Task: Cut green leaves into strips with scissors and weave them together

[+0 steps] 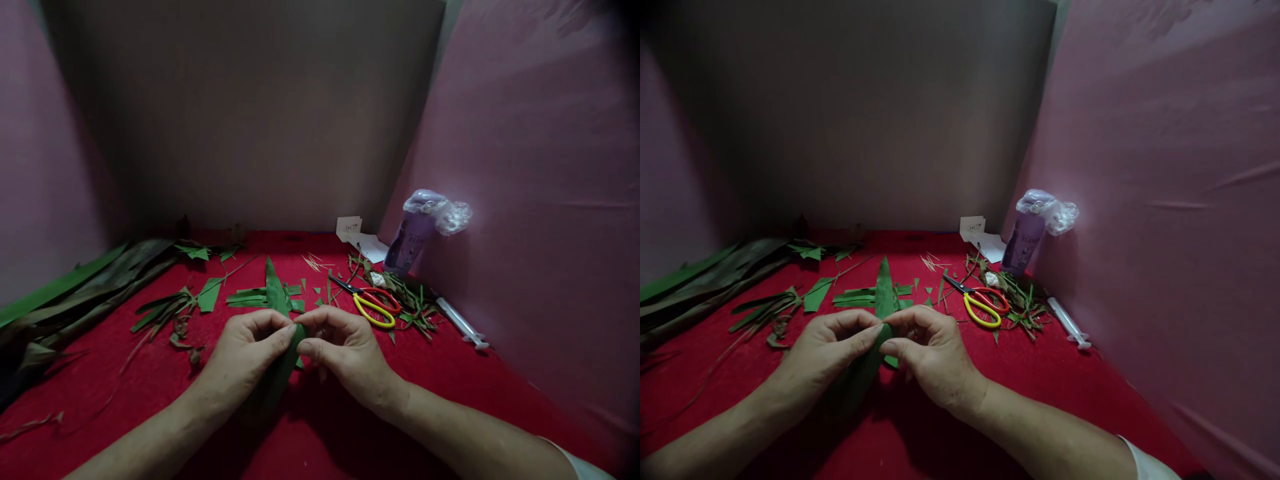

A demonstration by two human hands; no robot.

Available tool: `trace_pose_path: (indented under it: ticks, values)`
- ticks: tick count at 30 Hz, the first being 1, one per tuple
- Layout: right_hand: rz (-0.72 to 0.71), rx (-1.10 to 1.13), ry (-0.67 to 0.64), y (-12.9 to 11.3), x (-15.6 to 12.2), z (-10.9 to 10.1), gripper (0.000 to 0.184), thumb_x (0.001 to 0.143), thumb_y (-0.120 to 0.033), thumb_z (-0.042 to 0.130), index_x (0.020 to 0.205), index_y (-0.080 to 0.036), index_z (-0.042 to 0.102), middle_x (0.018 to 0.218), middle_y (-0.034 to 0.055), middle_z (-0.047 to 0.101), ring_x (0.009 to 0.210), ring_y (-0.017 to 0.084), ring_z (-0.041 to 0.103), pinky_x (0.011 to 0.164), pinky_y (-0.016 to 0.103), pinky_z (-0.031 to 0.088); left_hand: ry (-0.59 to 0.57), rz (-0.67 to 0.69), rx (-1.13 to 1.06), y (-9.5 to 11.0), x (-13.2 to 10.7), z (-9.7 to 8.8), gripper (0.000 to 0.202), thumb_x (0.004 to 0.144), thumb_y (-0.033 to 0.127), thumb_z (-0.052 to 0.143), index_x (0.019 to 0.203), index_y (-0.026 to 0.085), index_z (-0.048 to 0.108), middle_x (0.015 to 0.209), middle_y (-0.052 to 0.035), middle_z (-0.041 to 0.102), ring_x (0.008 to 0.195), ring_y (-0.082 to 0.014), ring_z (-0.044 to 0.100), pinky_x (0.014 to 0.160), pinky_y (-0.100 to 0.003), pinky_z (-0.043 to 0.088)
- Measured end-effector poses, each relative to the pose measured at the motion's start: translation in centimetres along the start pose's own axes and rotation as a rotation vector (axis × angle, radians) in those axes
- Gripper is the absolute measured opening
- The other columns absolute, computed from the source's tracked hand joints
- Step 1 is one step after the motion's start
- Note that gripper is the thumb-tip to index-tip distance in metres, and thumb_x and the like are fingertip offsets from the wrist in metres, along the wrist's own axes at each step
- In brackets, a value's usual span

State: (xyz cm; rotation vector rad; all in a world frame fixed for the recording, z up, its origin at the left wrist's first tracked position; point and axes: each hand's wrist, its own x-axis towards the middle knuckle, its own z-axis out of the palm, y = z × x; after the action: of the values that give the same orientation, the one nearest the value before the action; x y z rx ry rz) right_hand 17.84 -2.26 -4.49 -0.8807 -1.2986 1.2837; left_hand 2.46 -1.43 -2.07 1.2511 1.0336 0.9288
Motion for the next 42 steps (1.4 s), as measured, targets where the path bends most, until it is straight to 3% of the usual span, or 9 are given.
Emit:
trace_pose_path:
  ticks: [11,19,29,42]
  values:
    - [-0.001,0.082,-0.003,-0.34,-0.15,0.42,0.020,0.063,-0.021,0.075,0.077,-0.015,0.062,0.055,-0.0048,0.057,0.046,0.006,0.049,0.043,0.017,0.040,0.011,0.013,0.003,-0.07,0.05,0.12,0.022,0.064,0.034,0.071,0.059,0.014,0.061,0.051,0.0018,0.058,0.045,-0.0073,0.046,0.044,-0.018,0.033]
    - [-0.025,0.057,-0.002,-0.41,-0.43,0.68,0.014,0.066,-0.019,0.072,0.071,-0.016,0.059,0.051,-0.0066,0.055,0.038,0.004,0.046,0.037,0.015,0.037,0.006,-0.068,-0.110,-0.10,-0.16,0.37,0.027,0.062,0.036,0.073,0.056,0.014,0.058,0.046,0.0032,0.056,0.041,-0.0055,0.043,0.040,-0.016,0.030]
    - [0.054,0.143,-0.012,-0.24,-0.48,0.73,0.025,0.062,-0.026,0.075,0.068,-0.017,0.052,0.046,-0.0081,0.052,0.033,0.003,0.044,0.031,0.013,0.037,-0.069,-0.140,-0.253,-0.67,-0.11,-0.27,0.023,0.061,0.031,0.074,0.056,0.014,0.060,0.045,0.0045,0.048,0.041,-0.0056,0.039,0.040,-0.018,0.028]
    - [0.052,0.209,-0.056,-0.06,-0.09,0.30,0.024,0.064,-0.023,0.073,0.071,-0.018,0.050,0.050,-0.0086,0.052,0.033,0.003,0.043,0.030,0.013,0.039,-0.150,-0.126,-0.297,0.09,-0.39,-0.28,0.019,0.073,0.030,0.063,0.065,0.013,0.064,0.053,0.0020,0.052,0.047,-0.0067,0.043,0.045,-0.017,0.033]
